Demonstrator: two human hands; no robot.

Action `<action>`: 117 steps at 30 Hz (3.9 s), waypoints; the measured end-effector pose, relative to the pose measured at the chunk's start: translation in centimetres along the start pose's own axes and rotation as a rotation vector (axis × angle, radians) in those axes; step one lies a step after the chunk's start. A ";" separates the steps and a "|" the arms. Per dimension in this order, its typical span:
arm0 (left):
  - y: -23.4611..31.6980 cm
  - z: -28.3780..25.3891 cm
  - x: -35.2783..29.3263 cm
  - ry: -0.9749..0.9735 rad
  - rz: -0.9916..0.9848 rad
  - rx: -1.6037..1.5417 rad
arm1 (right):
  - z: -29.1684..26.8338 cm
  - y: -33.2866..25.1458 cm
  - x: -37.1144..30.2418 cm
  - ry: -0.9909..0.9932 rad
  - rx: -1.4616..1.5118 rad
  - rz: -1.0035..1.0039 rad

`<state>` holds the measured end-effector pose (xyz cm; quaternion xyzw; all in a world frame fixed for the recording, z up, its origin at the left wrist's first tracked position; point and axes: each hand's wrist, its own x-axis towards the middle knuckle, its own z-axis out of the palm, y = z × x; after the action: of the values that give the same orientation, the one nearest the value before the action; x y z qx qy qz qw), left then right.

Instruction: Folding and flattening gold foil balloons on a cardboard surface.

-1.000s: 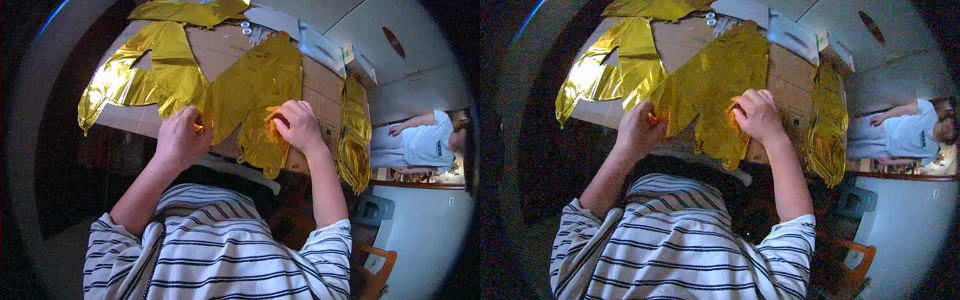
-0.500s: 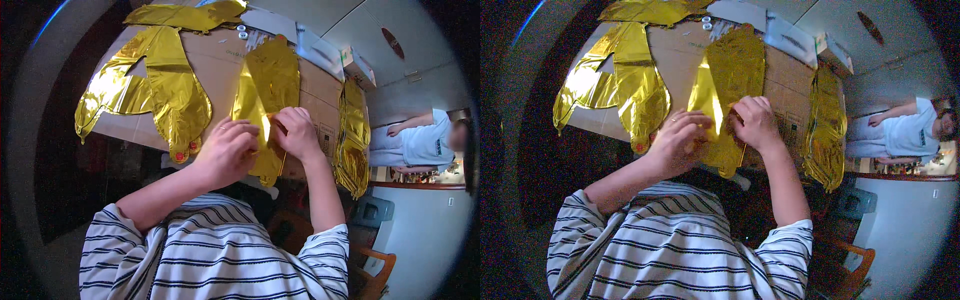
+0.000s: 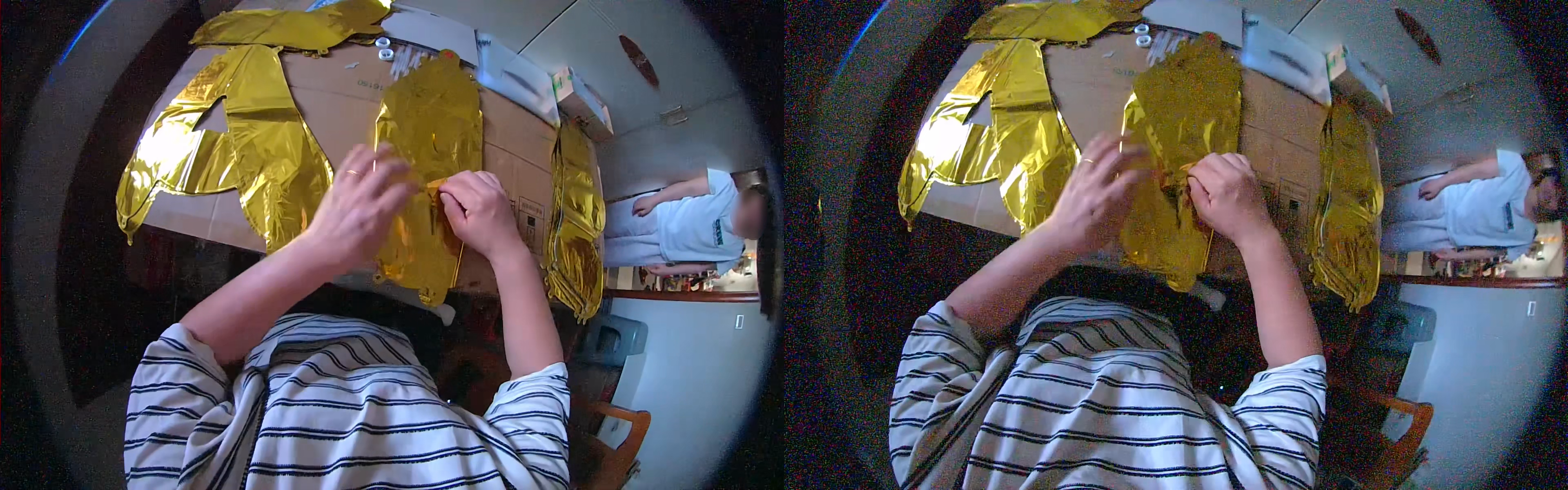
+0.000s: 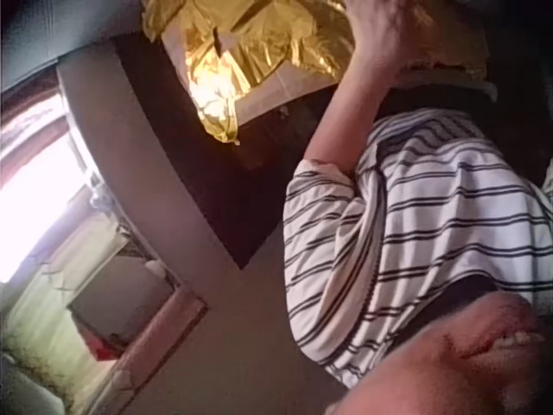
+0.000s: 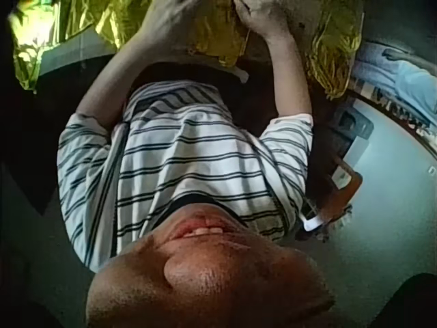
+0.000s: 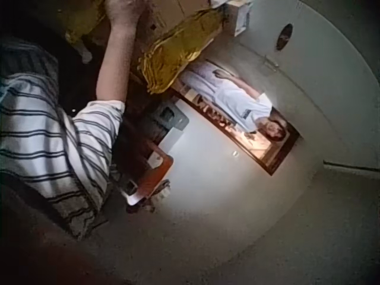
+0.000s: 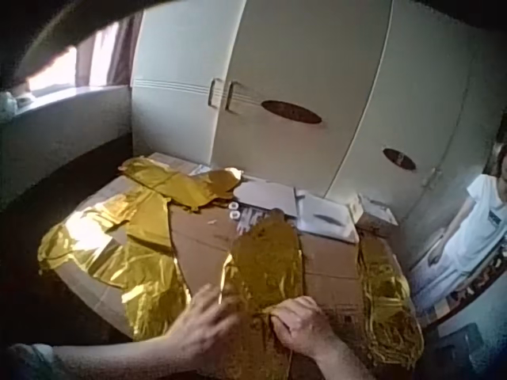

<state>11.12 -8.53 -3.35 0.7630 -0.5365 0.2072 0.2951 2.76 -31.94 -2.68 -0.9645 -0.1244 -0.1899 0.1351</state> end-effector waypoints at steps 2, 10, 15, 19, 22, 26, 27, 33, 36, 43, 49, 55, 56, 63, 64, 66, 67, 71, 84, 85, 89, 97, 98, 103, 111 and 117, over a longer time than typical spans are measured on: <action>-0.3 0.0 -0.3 -0.132 -0.144 0.041 | 0.1 0.1 -0.3 0.004 0.005 0.006; -2.4 1.5 -0.8 -0.430 -0.012 -0.051 | 0.6 0.6 0.0 0.071 0.030 -0.010; -1.9 2.3 -0.6 -0.389 0.061 -0.117 | 0.6 0.6 -0.1 0.085 0.075 0.036; -2.3 2.4 -0.4 -0.390 0.090 -0.118 | 0.6 0.7 0.1 0.073 0.050 0.031; -2.5 2.6 -0.5 -0.393 0.092 -0.108 | 0.4 0.5 0.3 0.049 0.025 0.033; -2.9 2.6 -0.4 -0.446 0.086 -0.152 | 0.2 0.0 0.2 -0.006 -0.017 0.041; -3.1 2.5 -0.2 -0.464 0.084 -0.168 | 0.1 -0.1 0.3 -0.021 -0.038 0.038; -7.7 2.2 2.5 -0.252 0.018 -0.519 | 0.2 -0.2 0.2 -0.035 -0.077 0.045; -11.5 3.3 4.3 -0.179 0.181 -0.229 | 0.0 -0.5 0.5 -0.031 -0.069 0.046; -11.3 4.4 4.3 -0.231 0.206 -0.139 | 0.1 0.1 0.8 0.133 0.042 0.018; -11.3 4.7 3.9 -0.319 0.163 -0.121 | -1.6 -0.2 2.8 -0.144 0.250 0.664; -11.3 5.0 3.8 -0.334 0.141 -0.117 | -1.4 -0.7 4.1 -0.369 0.167 0.799; -11.4 5.3 3.7 -0.327 0.148 -0.122 | -1.3 -0.7 4.2 -0.380 0.167 0.794; -11.2 4.9 3.8 -0.286 0.161 -0.089 | -0.7 0.0 4.1 -0.424 0.302 0.761; -11.2 4.8 3.9 -0.285 0.149 -0.103 | -0.7 0.0 4.0 -0.422 0.297 0.757; -11.2 4.3 4.3 -0.286 0.125 -0.133 | -0.6 -0.1 4.0 -0.423 0.297 0.748; -11.2 4.1 4.7 -0.324 0.094 -0.113 | -0.6 -0.1 4.1 -0.425 0.301 0.742; -12.4 4.5 6.5 -0.355 0.108 -0.030 | -0.8 0.0 3.9 -0.425 0.277 0.737; -14.3 6.2 7.1 -0.304 0.122 -0.041 | -0.6 0.5 3.5 -0.388 0.313 0.718; -14.3 6.2 7.1 -0.309 0.123 -0.040 | -0.7 0.4 3.6 -0.384 0.326 0.728; -14.3 6.1 7.2 -0.332 0.128 -0.050 | -0.8 0.1 3.7 -0.380 0.339 0.740; -14.6 6.6 6.9 -0.297 0.149 -0.082 | -0.5 0.3 3.5 -0.389 0.290 0.691; -14.6 6.7 6.8 -0.279 0.146 -0.090 | -0.4 0.4 3.4 -0.386 0.266 0.682; -14.1 6.1 6.7 -0.287 0.107 -0.094 | -0.6 0.2 3.7 -0.412 0.225 0.689; -13.7 6.6 7.0 -0.294 0.146 -0.201 | -0.9 0.1 3.7 -0.391 0.333 0.711; -14.0 6.9 6.7 -0.306 0.160 -0.095 | -2.1 0.3 3.5 -0.155 0.252 0.649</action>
<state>26.52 -14.31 -7.41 0.7256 -0.6435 0.0858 0.2280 5.24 -32.25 0.52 -0.9409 0.1563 -0.0467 0.2967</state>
